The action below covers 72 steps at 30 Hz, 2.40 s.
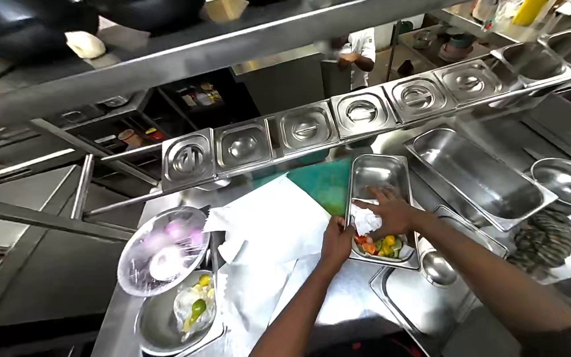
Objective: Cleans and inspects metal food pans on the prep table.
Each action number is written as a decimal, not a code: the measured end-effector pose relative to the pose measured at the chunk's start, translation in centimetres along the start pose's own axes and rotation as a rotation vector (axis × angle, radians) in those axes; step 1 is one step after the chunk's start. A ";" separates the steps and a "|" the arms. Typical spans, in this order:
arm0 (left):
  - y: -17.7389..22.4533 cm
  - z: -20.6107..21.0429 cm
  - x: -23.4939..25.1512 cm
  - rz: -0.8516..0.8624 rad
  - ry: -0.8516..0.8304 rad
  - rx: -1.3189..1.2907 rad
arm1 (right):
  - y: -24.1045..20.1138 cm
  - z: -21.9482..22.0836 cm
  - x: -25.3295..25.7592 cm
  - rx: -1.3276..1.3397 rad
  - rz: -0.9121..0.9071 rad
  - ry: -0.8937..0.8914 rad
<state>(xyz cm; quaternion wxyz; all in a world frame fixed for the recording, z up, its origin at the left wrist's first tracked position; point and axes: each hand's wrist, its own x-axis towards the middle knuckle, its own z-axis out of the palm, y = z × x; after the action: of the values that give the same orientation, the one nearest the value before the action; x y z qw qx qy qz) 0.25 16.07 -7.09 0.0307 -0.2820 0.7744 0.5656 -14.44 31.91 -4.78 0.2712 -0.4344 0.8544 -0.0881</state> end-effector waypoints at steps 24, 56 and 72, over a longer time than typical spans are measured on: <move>1.3 2.9 -3.5 0.098 0.232 -0.411 | -7.8 4.2 -5.2 0.313 0.363 0.127; 3.0 -7.0 -3.8 0.123 0.292 0.200 | 7.9 1.1 -2.3 0.814 0.520 0.730; 4.7 -0.3 -2.6 0.957 0.617 0.540 | -3.0 7.0 0.0 0.073 -0.311 0.742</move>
<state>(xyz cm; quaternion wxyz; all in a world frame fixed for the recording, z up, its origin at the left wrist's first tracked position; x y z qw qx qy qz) 0.31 17.81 -1.95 -0.3803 -0.0370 0.9036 0.1938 -8.53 30.65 -9.51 -0.0571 -0.4870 0.8147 -0.3094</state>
